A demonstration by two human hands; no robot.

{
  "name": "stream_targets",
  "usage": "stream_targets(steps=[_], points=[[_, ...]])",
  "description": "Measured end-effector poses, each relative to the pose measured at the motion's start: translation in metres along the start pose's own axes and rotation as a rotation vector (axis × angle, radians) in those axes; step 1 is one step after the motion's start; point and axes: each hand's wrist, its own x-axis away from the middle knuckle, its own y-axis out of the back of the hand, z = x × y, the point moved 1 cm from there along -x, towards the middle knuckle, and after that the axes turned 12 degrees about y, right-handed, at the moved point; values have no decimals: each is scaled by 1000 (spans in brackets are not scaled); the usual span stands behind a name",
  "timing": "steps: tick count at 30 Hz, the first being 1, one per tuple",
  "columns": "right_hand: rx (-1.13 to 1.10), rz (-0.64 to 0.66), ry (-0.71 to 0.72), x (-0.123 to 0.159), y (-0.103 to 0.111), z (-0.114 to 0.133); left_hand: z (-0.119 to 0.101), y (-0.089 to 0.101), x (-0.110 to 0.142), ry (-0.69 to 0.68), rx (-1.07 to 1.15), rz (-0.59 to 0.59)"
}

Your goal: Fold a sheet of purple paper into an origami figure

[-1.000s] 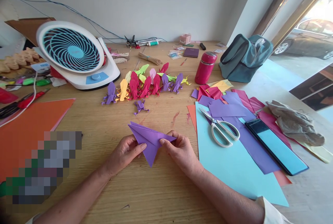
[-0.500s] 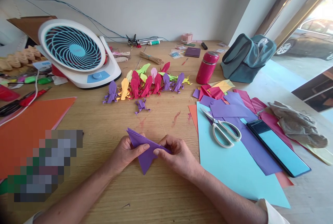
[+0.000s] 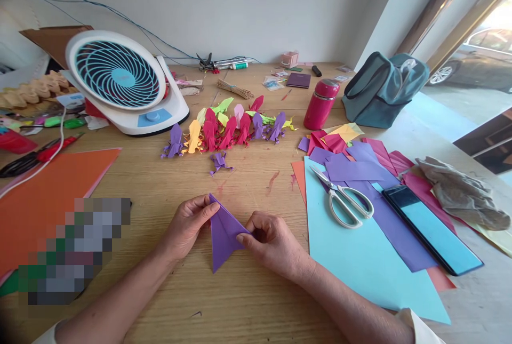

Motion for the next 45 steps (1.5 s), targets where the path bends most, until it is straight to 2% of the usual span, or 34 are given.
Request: stream_targets(steps=[9, 16, 25, 31, 35, 40, 42, 45], points=[[36, 41, 28, 0, 0, 6, 0, -3, 2, 6, -3, 31], [71, 69, 78, 1, 0, 9, 0, -2, 1, -44, 44, 23], [134, 86, 113, 2, -1, 9, -1, -7, 4, -50, -11, -9], [124, 80, 88, 1, -1, 8, 5, -16, 9, -17, -104, 66], [122, 116, 105, 1, 0, 10, 6, -14, 8, -50, -33, -29], [125, 173, 113, 2, 0, 10, 6, -10, 4, -15, 134, -137], [99, 166, 98, 1, 0, 10, 6, -9, 4, 2, 149, -121], [3, 101, 40, 0, 1, 7, 5, -10, 5, 30, 154, -14]])
